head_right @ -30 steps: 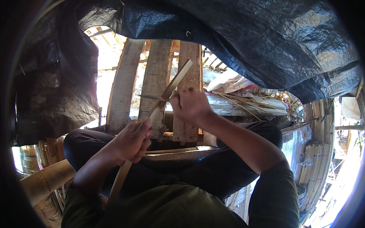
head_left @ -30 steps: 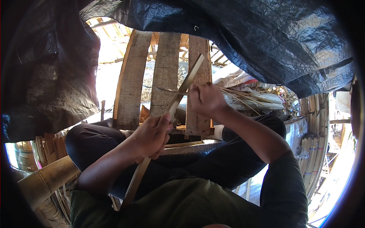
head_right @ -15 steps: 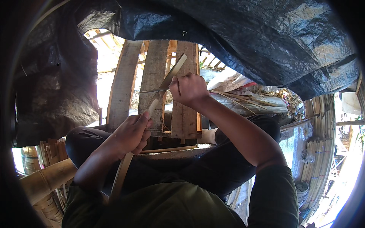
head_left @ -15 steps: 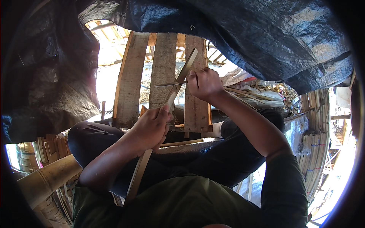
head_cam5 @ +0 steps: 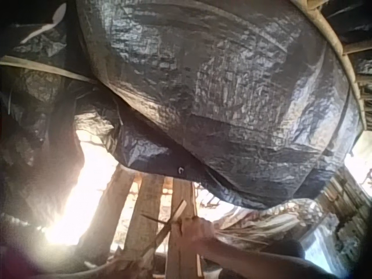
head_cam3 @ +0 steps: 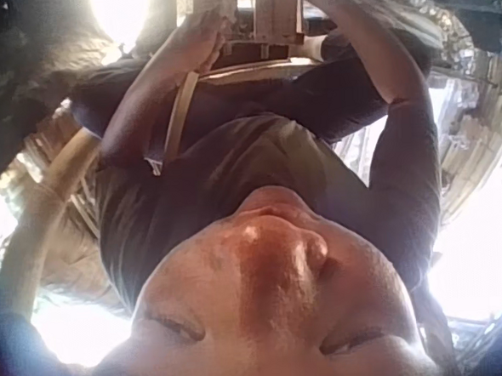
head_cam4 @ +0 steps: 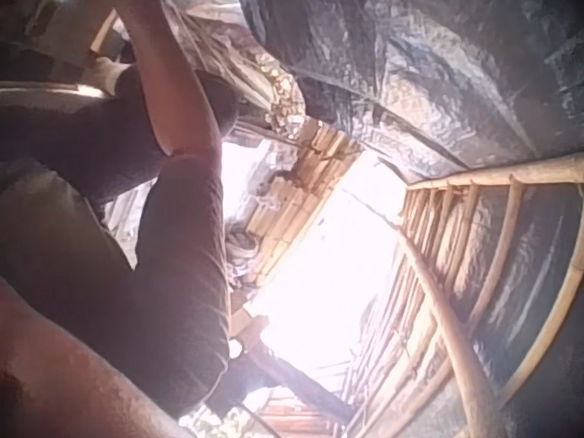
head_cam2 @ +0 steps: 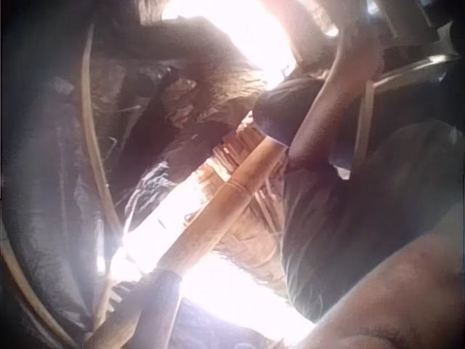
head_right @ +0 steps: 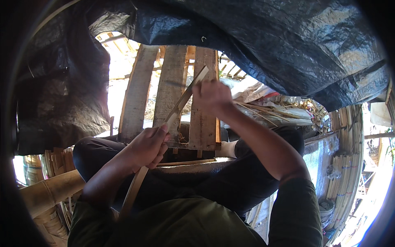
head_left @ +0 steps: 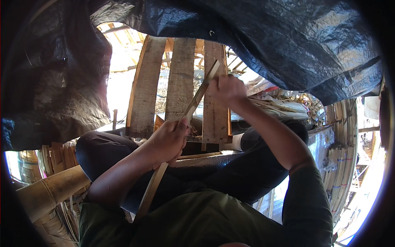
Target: The person scrapes a bamboo strip using a knife, then places the knife down and picks up a phone.
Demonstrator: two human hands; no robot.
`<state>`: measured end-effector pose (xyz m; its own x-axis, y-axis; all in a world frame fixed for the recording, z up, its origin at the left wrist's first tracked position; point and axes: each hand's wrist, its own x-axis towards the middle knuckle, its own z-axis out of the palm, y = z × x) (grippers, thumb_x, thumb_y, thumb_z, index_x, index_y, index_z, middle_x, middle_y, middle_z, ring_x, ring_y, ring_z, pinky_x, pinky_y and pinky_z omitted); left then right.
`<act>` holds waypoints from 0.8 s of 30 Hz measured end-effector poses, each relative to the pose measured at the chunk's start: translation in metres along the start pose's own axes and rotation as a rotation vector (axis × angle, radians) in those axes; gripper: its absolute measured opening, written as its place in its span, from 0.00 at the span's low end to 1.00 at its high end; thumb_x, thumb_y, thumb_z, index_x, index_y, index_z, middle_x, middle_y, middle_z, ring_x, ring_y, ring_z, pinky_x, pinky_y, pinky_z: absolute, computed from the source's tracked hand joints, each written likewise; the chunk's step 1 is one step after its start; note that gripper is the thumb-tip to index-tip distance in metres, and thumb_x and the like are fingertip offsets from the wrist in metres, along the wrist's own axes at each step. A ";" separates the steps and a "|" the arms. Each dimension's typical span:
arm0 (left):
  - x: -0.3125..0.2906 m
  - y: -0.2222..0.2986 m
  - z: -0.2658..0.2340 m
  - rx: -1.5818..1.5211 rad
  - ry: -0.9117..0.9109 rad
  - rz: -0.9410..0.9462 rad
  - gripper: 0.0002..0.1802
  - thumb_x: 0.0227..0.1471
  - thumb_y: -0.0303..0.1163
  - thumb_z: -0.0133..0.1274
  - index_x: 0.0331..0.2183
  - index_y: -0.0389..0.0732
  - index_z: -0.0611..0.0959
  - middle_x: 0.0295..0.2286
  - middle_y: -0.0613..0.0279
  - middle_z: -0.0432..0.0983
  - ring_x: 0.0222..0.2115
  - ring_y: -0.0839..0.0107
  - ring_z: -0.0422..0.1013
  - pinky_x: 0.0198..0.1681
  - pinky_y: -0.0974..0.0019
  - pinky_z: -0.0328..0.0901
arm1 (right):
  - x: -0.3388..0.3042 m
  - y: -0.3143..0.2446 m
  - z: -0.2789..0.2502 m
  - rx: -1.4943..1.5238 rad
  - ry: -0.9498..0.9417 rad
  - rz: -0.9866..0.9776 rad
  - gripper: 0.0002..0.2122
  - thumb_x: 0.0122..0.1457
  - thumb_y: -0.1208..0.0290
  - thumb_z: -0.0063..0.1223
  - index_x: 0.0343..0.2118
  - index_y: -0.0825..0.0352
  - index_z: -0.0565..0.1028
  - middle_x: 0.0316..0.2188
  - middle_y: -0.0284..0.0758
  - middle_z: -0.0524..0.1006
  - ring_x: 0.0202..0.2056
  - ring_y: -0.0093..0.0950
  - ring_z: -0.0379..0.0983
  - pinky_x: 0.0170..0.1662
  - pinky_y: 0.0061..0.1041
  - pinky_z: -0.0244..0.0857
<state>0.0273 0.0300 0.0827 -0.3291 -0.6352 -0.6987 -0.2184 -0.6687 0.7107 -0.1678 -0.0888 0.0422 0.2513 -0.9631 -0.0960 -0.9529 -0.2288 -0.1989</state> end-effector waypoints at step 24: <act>-0.005 -0.009 -0.006 -0.036 -0.058 -0.099 0.23 0.64 0.52 0.31 0.30 0.42 0.68 0.12 0.72 0.57 0.08 0.82 0.53 0.09 0.75 0.49 | 0.023 0.032 0.015 0.100 -0.069 0.210 0.25 0.61 0.55 0.29 0.28 0.70 0.77 0.27 0.54 0.77 0.32 0.48 0.77 0.41 0.44 0.72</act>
<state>0.0367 0.0364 0.0793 -0.3599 -0.5424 -0.7591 -0.2194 -0.7416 0.6340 -0.1898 -0.1157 0.0186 0.0636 -0.9754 -0.2113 -0.9649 -0.0061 -0.2626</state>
